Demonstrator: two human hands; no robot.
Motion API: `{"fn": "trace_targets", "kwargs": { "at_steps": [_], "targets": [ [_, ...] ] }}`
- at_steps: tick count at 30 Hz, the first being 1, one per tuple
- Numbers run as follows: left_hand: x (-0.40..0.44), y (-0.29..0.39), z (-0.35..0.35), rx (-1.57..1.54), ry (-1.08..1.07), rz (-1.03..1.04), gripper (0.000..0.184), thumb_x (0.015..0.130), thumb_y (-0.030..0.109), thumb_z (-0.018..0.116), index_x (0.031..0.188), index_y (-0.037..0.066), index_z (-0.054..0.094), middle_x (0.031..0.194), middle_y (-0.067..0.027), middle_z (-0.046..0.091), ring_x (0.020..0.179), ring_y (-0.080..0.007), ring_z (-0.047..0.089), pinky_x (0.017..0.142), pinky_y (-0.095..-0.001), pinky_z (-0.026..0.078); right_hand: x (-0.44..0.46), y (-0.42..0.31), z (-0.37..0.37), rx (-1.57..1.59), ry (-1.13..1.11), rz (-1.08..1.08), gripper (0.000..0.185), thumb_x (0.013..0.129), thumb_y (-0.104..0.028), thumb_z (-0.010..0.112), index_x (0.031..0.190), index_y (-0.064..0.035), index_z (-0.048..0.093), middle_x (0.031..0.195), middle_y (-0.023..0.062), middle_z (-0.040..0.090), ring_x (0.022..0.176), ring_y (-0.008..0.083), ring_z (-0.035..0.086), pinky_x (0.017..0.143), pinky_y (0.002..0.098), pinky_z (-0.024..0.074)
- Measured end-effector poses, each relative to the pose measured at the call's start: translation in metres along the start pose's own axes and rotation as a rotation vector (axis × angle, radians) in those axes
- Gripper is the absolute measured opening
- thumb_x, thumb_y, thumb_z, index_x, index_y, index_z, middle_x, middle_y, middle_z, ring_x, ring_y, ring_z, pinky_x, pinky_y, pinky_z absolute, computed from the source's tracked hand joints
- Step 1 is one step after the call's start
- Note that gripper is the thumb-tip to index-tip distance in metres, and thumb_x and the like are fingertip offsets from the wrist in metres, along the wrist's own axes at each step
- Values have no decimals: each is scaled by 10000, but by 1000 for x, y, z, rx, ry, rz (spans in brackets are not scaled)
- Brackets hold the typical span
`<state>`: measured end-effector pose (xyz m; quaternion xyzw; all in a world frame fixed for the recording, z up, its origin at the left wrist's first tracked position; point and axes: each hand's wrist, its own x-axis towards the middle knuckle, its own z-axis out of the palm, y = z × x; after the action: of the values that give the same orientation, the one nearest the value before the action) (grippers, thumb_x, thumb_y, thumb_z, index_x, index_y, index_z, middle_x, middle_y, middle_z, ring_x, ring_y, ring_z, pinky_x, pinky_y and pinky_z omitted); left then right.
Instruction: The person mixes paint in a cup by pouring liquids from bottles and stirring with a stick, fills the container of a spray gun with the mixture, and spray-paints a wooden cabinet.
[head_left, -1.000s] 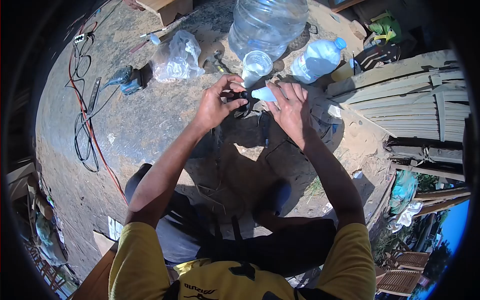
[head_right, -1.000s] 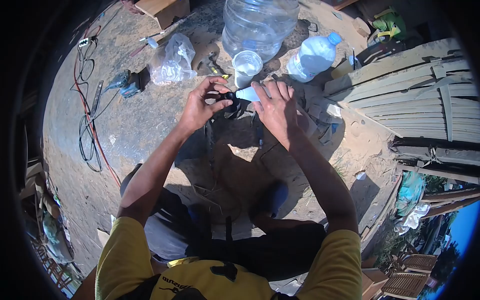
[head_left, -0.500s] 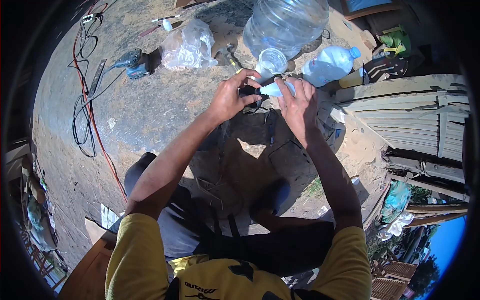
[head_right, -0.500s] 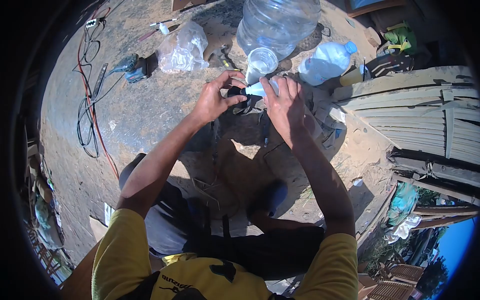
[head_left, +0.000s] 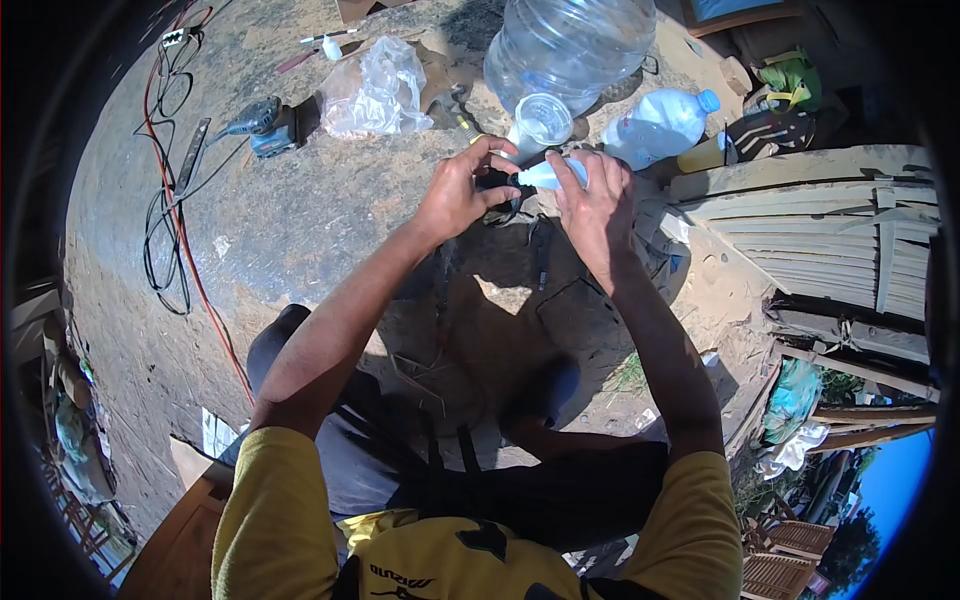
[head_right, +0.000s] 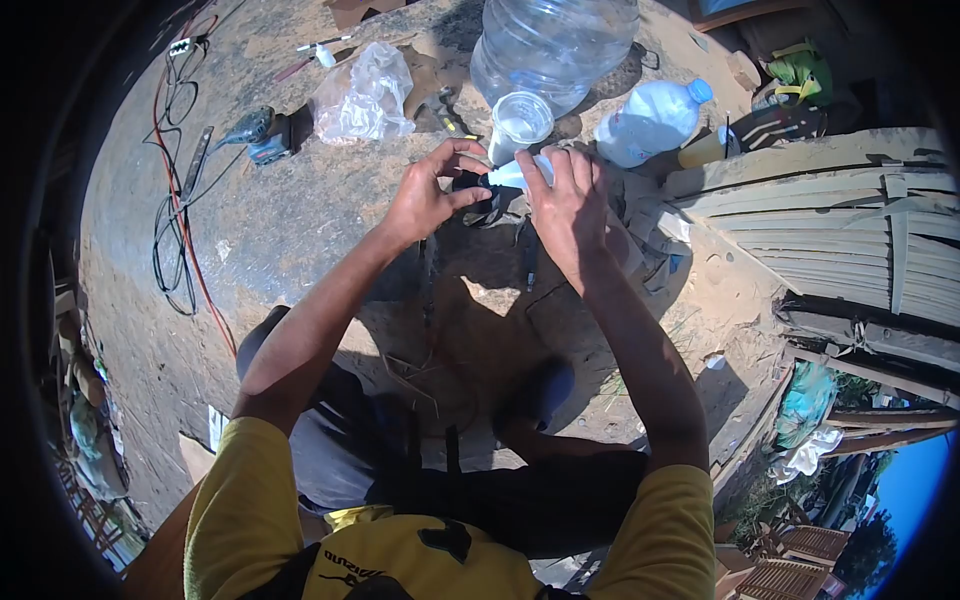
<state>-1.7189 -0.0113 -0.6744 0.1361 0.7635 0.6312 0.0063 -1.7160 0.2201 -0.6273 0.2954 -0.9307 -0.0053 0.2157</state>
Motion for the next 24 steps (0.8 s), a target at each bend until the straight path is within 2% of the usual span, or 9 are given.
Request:
{"fn": "trace_targets", "kwargs": {
  "at_steps": [8, 11, 14, 16, 17, 19, 20, 21, 24],
  "targets": [
    [0, -4, 0, -42, 1, 5, 580, 834, 28, 879, 1339, 52, 595, 1143, -75, 788, 1108, -214, 755, 949, -396, 582, 0, -1, -2, 18, 17, -5, 512, 822, -161, 814, 1324, -186, 717, 1213, 70, 627, 1151, 274, 580, 1040, 472, 440],
    [0, -5, 0, -4, 18, 11, 525, 841, 22, 870, 1300, 47, 616, 1107, -84, 795, 1066, -177, 745, 937, -377, 613, -1, -1, -2, 67, 4, 27, 536, 793, -165, 843, 1315, -186, 721, 1197, 67, 627, 1133, 271, 579, 1044, 462, 425],
    [-1, -6, -4, -6, 6, 8, 525, 844, 16, 860, 1302, 56, 608, 1108, -102, 799, 1084, -217, 760, 909, -391, 610, -5, -2, 4, 172, -3, 97, 556, 769, -172, 870, 1306, -186, 725, 1182, 61, 627, 1126, 270, 575, 1027, 451, 415],
    [1, -10, -10, 202, -32, 70, 487, 873, -6, 804, 1307, 63, 595, 1096, -152, 787, 1072, -306, 762, 874, -431, 603, -11, -2, 11, 237, -2, 158, 561, 761, -175, 881, 1300, -185, 728, 1174, 57, 627, 1125, 270, 573, 1014, 446, 413],
    [2, -12, -13, 201, -47, 74, 487, 873, -6, 804, 1307, 63, 595, 1096, -152, 787, 1072, -306, 762, 874, -431, 603, -14, -3, 13, 266, -4, 173, 562, 777, -165, 869, 1318, -187, 721, 1184, 56, 632, 1132, 273, 579, 1010, 451, 415],
    [2, -15, -17, 448, -105, 151, 466, 888, -20, 745, 1315, 67, 579, 1086, -194, 764, 1033, -379, 744, 858, -473, 590, -19, -2, 17, 290, -8, 206, 563, 793, -155, 857, 1336, -189, 713, 1194, 54, 638, 1140, 276, 585, 1005, 456, 416],
    [1, -16, -17, 554, -113, 203, 445, 902, -15, 667, 1328, 67, 573, 1065, -214, 749, 1009, -402, 730, 866, -491, 581, -21, -2, 17, 276, -11, 199, 563, 790, -156, 860, 1332, -189, 715, 1193, 51, 638, 1139, 275, 584, 998, 455, 416],
    [1, -16, -19, 551, -130, 209, 445, 902, -15, 667, 1328, 67, 573, 1065, -214, 749, 1009, -402, 730, 866, -491, 581, -22, -2, 18, 263, -14, 193, 563, 786, -157, 864, 1329, -189, 716, 1191, 49, 637, 1138, 274, 583, 990, 453, 415],
    [0, -12, -21, 872, -216, 295, 490, 900, -4, 566, 1384, 70, 547, 1038, -242, 740, 1124, -394, 695, 960, -469, 564, -25, -2, 19, 254, 1, 191, 555, 788, -161, 864, 1323, -189, 720, 1184, 44, 638, 1140, 274, 581, 1001, 452, 414]
  ]
}}
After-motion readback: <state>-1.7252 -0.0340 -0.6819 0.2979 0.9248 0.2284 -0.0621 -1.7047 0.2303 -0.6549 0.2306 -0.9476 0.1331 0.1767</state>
